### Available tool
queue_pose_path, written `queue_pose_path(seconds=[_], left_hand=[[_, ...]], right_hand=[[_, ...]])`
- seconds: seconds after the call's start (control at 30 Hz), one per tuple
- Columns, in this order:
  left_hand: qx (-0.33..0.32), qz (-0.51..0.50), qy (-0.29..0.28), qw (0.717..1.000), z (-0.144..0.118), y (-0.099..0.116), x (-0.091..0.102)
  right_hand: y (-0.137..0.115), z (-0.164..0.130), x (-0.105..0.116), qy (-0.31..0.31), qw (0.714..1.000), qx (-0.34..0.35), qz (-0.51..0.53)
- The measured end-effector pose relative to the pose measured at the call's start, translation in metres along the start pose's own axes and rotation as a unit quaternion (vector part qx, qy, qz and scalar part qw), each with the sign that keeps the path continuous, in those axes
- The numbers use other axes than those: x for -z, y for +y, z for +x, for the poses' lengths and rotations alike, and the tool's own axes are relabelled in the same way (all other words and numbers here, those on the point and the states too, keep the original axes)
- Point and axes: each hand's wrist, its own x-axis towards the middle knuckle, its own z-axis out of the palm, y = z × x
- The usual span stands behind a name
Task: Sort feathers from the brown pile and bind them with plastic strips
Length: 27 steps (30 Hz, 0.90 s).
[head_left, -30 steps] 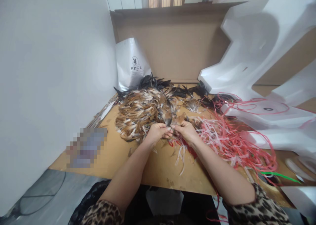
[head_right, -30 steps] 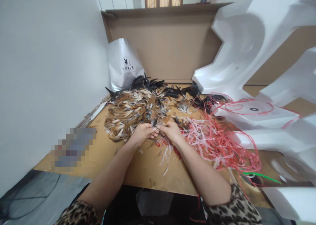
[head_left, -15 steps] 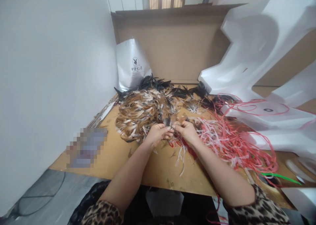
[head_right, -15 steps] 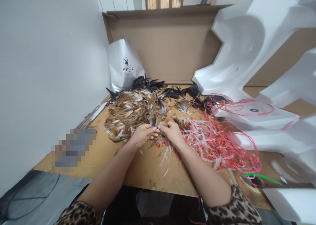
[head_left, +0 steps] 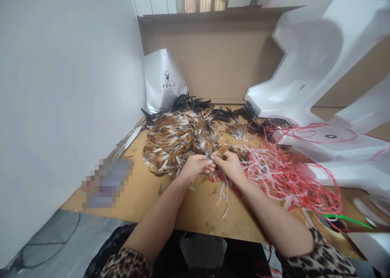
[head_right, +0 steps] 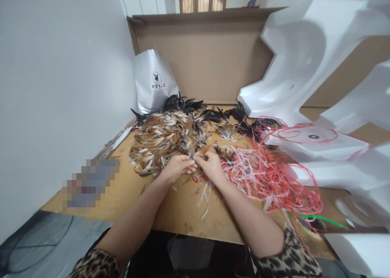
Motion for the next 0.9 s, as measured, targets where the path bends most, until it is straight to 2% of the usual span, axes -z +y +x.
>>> queue_pose_path(seconds=[0.1, 0.2, 0.3, 0.5, 0.9], left_hand=[[-0.008, 0.008, 0.002, 1.000, 0.000, 0.000, 0.001], [-0.032, -0.018, 0.008, 0.999, 0.002, 0.000, 0.003], [-0.053, -0.046, 0.013, 0.997, 0.003, -0.001, 0.005], [-0.053, -0.045, 0.038, 0.997, 0.002, -0.001, 0.005], [-0.024, -0.050, 0.009, 0.998, 0.000, -0.003, -0.001]], right_hand=[[0.001, 0.002, 0.001, -0.028, 0.992, -0.069, 0.102], [0.002, 0.005, 0.005, -0.046, 0.964, -0.137, 0.225], [0.002, 0.008, 0.010, -0.050, 0.946, -0.170, 0.272], [0.004, 0.009, 0.014, -0.040, 0.944, -0.174, 0.276], [0.004, 0.001, -0.004, 0.007, 0.976, -0.112, 0.187]])
